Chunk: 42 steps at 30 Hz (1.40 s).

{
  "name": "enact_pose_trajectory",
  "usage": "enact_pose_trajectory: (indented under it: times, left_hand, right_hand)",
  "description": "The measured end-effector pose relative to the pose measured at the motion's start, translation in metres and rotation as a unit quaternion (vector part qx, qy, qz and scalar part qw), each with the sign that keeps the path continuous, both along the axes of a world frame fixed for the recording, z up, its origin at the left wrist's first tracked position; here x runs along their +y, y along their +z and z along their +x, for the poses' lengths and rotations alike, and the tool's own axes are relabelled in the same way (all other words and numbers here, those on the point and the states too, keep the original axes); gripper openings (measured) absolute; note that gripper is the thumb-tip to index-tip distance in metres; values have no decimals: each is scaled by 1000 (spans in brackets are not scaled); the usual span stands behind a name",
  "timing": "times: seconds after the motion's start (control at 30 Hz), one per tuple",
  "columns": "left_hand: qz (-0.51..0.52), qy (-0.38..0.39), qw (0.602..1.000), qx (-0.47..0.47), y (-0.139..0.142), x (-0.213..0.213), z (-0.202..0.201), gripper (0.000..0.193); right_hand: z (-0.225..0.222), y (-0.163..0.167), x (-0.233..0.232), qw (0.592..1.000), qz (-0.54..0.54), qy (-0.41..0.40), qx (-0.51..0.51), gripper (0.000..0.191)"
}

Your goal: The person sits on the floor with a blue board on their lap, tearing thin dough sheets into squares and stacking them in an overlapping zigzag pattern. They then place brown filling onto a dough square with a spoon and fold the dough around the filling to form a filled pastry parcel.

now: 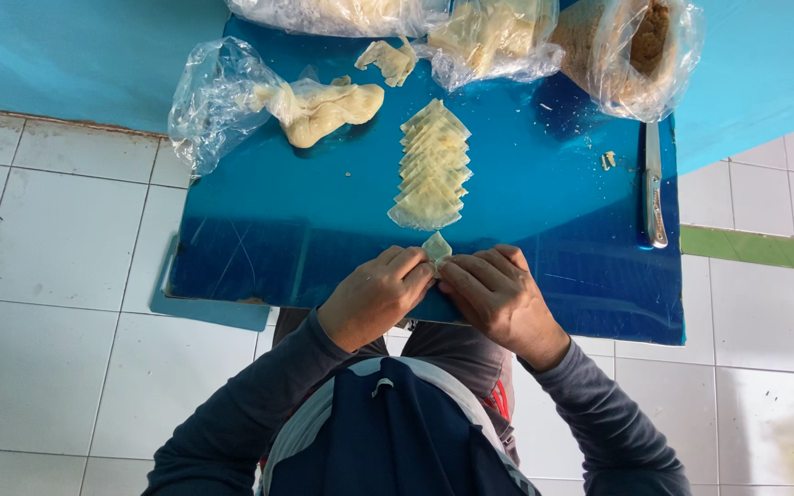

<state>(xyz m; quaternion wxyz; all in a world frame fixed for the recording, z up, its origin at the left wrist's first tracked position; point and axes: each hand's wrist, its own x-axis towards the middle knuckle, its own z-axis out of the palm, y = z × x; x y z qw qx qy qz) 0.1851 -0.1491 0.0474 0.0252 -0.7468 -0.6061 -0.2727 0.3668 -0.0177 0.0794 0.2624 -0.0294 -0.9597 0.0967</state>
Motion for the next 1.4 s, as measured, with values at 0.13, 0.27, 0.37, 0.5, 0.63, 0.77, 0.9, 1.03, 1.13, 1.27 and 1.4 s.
enact_pose_trajectory:
  times: [0.13, 0.27, 0.37, 0.5, 0.63, 0.77, 0.9, 1.03, 1.13, 1.27, 1.4]
  left_hand:
    - [3, 1, 999, -34, 1, 5, -1, 26]
    - [-6, -14, 993, -115, 8, 3, -4, 33]
    - [-33, -9, 986, -164, 11, 6, -7, 26]
    - [-77, -16, 981, -179, 9, 15, -15, 19]
    - [-108, 6, 980, -165, 8, 25, -21, 15]
    - [-131, 30, 979, -151, 11, 39, -22, 16]
    - [-85, 24, 975, -204, 17, 44, -25, 21]
    - [-71, 29, 974, -213, 21, 46, -30, 19]
    - [-88, 34, 973, -210, 22, 47, -30, 17]
    - [-88, 28, 977, -191, 23, 40, -29, 15]
    - [-70, -2, 982, -177, 22, 29, -29, 25]
  right_hand:
    - [-4, 0, 1, 1000, 19, -2, -1, 34]
    - [-7, -2, -1, 999, -11, -35, -6, 28]
    - [-9, -3, -1, 996, -60, -66, -4, 20]
    - [-15, -1, 2, 989, -110, -99, -12, 16]
    - [-23, -3, 6, 979, -165, -117, -20, 16]
    - [-27, -4, 11, 951, -265, -152, -39, 20]
    - [-26, -4, 11, 971, -213, -103, -22, 20]
    - [-26, -3, 7, 995, -60, -77, -14, 22]
    - [-26, -3, 10, 991, -107, -80, -31, 18]
    - [-28, -7, 17, 991, -112, -76, -25, 18]
    - [-29, -12, 17, 988, -128, -80, -17, 19]
